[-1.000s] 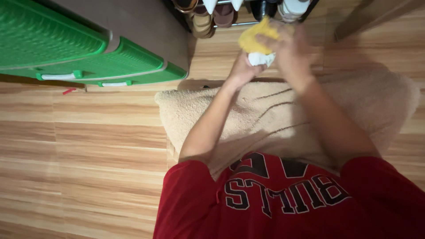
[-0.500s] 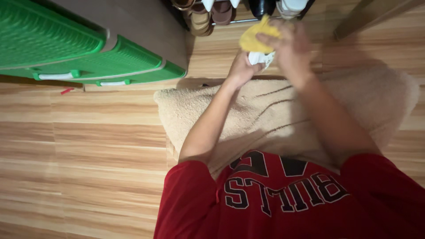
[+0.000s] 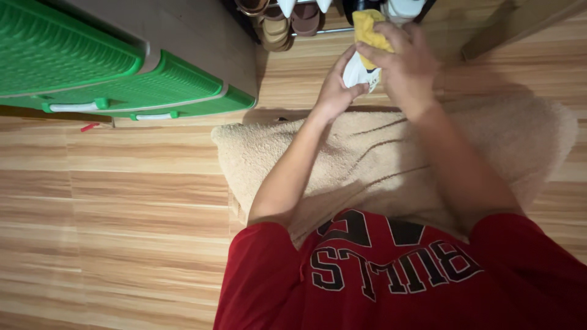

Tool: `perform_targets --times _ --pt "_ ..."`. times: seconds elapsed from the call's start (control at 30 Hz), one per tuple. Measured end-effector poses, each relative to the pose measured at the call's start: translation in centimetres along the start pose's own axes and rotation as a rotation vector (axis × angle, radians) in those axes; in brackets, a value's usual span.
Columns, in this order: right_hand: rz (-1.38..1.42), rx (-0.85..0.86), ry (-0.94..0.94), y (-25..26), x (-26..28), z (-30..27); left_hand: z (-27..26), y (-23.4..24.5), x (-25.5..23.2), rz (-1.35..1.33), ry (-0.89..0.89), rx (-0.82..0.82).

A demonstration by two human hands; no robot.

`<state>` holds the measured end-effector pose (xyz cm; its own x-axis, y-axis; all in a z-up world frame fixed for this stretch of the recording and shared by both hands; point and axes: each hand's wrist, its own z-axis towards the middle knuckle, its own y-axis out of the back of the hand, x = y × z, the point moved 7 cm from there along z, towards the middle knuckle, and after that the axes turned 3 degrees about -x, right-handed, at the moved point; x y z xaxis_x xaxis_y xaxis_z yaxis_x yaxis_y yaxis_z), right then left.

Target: The person sits on a towel on the floor and wipes various shoes with a yellow cloth. They clean a pair of striped sandals, a pair of beige sandals, a pair of brown sandals, and a pair of white sneakers, placing each pair back on the shoe rack after cleaning.

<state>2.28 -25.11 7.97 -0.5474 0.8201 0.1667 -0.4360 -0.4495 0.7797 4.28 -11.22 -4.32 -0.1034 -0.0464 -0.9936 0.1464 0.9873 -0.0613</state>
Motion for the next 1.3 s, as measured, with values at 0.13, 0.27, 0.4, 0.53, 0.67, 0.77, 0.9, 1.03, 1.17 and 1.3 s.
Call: perform_targets --times 0.13,0.27,0.4,0.53,0.67,0.77,0.9,1.03,1.17,1.3 --pt "0.120 -0.051 -0.177 -0.4 -5.7 0.8 -1.0 0.7 0.2 -0.099 0.067 -0.011" --pt "0.536 -0.134 -0.481 0.3 -10.2 -0.3 -0.8 1.3 -0.8 -0.290 0.065 0.006" --pt "0.697 -0.216 -0.325 1.5 -5.7 -1.2 -0.2 0.9 -0.2 -0.402 0.113 -0.008" --pt "0.379 0.020 -0.133 0.9 0.0 -0.6 -0.3 1.9 1.9 -0.464 0.305 -0.157" --pt "0.440 0.068 0.035 0.5 -0.7 -0.5 -0.3 2.5 1.3 -0.486 0.237 -0.163" --pt "1.590 -0.017 -0.384 -1.0 -6.2 -1.7 -0.2 1.4 0.7 -0.728 0.337 -0.105" --pt "1.283 -0.232 -0.708 -2.3 -11.1 -3.7 0.0 0.9 -0.1 -0.848 0.301 0.055" --pt "0.638 -0.075 -0.468 -3.9 -5.6 -3.6 -0.3 0.5 0.8 -0.588 0.247 -0.012" --pt "0.559 -0.020 -0.342 -2.6 -0.7 -1.6 -0.4 0.1 1.8 -0.786 0.259 -0.048" --pt "0.478 0.066 -0.336 -0.1 1.3 0.4 -1.1 1.2 -1.0 -0.304 0.056 -0.176"
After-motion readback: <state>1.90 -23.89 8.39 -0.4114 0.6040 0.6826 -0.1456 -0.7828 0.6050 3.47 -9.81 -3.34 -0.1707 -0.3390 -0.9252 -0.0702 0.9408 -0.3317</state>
